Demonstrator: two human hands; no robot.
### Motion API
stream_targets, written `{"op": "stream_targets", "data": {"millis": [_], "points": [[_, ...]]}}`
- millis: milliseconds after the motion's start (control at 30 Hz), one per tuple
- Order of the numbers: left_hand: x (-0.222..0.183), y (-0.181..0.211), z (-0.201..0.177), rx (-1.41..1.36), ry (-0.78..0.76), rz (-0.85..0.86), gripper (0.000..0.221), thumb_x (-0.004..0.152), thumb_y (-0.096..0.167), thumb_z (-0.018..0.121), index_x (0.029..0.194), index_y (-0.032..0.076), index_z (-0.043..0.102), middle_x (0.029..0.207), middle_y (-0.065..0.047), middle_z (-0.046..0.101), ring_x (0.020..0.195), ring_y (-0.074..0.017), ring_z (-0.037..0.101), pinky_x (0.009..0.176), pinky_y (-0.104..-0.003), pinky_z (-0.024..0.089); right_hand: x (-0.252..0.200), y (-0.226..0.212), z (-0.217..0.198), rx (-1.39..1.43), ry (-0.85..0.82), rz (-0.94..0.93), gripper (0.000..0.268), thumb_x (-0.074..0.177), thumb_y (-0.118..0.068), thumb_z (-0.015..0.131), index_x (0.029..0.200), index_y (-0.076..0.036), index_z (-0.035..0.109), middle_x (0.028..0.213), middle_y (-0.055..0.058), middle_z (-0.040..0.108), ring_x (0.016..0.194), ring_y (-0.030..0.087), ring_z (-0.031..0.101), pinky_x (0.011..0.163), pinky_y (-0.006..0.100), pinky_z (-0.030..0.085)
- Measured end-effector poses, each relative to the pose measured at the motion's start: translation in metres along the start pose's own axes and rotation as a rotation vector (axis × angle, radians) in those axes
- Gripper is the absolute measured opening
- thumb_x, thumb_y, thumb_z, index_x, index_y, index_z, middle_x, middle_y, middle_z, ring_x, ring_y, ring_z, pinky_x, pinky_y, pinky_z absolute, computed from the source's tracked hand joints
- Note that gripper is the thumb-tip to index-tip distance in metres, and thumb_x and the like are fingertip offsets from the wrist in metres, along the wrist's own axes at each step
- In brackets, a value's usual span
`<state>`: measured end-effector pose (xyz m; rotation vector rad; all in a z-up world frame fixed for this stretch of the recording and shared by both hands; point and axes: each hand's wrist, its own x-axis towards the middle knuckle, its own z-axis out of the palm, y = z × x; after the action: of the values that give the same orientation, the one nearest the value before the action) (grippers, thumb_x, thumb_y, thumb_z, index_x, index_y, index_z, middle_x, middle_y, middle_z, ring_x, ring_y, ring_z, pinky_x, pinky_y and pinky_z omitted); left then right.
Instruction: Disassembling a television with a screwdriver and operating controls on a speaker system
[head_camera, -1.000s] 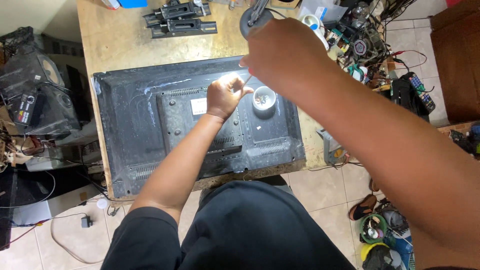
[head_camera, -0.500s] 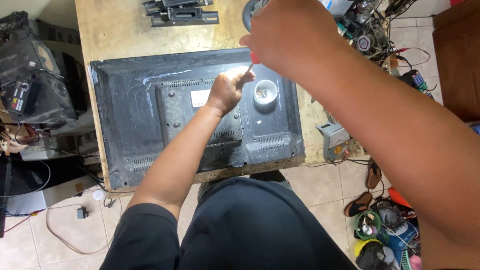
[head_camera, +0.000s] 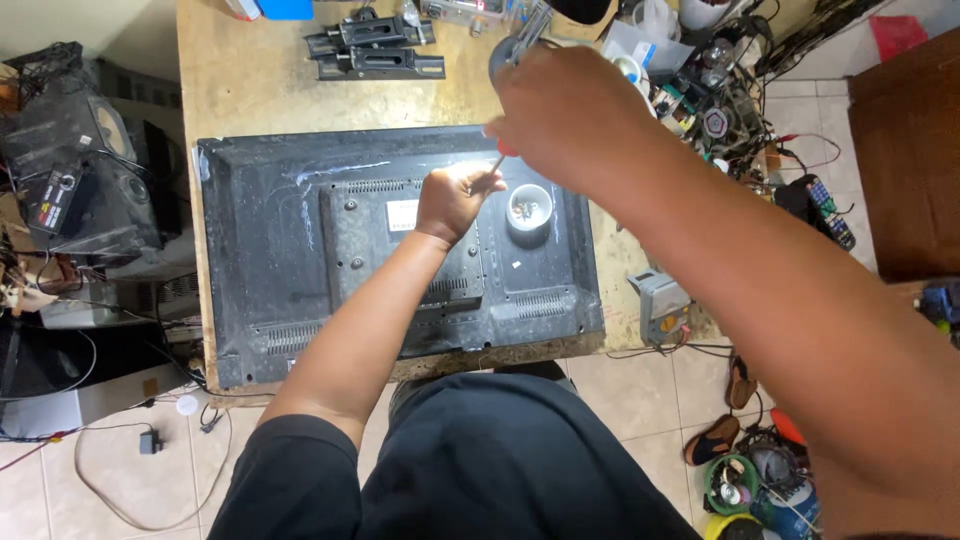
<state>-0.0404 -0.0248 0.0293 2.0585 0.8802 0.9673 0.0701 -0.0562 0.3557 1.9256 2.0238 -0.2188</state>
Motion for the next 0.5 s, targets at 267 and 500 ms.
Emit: {"op": "stream_targets", "data": {"millis": [267, 500], "points": [[0.005, -0.008, -0.005, 0.118, -0.274, 0.062, 0.030, 0.102, 0.042, 0.062, 0.128, 0.032, 0.073, 0.092, -0.002, 0.081, 0.072, -0.0250, 0.075, 0.064, -0.043, 0.052, -0.017, 0.010, -0.001, 0.175, 0.081, -0.429, 0.034, 0.086, 0.010, 0.057, 0.100, -0.016, 0.073, 0.107, 0.006, 0.055, 0.111, 0.036, 0.051, 0.078, 0.045, 0.046], [0.009, -0.002, -0.005, -0.037, -0.203, -0.048, 0.041, 0.100, 0.053, 0.056, 0.100, 0.023, 0.084, 0.087, -0.006, 0.080, 0.073, -0.0237, 0.076, 0.065, -0.041, 0.049, -0.014, -0.007, 0.006, -0.063, 0.242, 0.107, 0.062, 0.103, -0.061, 0.063, 0.108, 0.001, 0.059, 0.064, 0.014, 0.068, 0.058, 0.041, 0.064, 0.046, 0.050, 0.045]]}}
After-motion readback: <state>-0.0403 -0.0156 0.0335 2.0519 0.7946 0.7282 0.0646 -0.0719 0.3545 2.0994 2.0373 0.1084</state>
